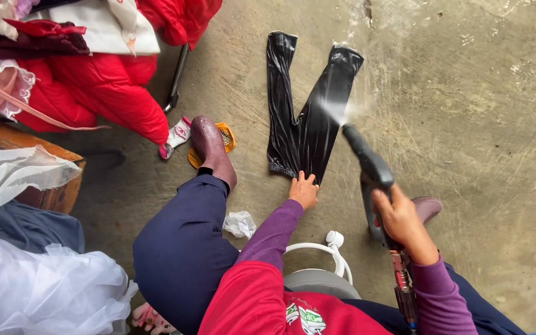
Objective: Washing individual small clothing items like socks and cloths using a high-pressure water spray gun while seated.
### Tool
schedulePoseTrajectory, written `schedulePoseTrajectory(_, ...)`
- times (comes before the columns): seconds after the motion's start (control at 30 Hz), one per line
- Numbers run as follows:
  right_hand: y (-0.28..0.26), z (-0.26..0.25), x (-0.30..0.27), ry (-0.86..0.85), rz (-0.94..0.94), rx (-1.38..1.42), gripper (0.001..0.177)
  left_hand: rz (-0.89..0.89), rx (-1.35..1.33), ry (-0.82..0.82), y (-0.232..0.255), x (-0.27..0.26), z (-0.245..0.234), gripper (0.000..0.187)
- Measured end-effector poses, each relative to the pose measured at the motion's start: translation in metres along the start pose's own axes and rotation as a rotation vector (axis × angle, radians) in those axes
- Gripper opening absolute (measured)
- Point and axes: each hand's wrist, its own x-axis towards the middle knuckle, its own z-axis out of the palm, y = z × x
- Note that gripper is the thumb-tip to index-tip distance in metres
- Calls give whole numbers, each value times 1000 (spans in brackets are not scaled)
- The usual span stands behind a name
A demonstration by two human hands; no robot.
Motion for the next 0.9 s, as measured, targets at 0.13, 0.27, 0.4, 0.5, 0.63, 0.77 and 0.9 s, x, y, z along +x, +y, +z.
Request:
schedulePoseTrajectory(0.13, 15, 3, 13, 9, -12, 44, 41, -20, -5, 13, 0, 7, 14, 37)
schedulePoseTrajectory(0.27, 17, -2, -1, 101, -7, 28, 41, -16, 5, 61, 2, 4, 18, 32)
schedulePoseTrajectory(0.4, 29, 28, -21, -27, 40, 44, 41, -56, 7, 96, 9, 13, 30, 28)
schedulePoseTrajectory(0.5, 30, 51, -27, -172, 71, -7, 46, -79, 12, 132, 12, 14, 36, 31)
schedulePoseTrajectory(0.63, -12, 39, -34, -202, 18, -40, 43, -65, 15, 175, 16, 2, 28, 34)
schedulePoseTrajectory(0.77, -13, 31, -44, -125, -2, 7, 39, -77, 36, 162, 17, -2, 26, 35)
schedulePoseTrajectory(0.9, -5, 46, -54, -250, 38, -82, 42, -86, 64, 92, 21, 13, 38, 38)
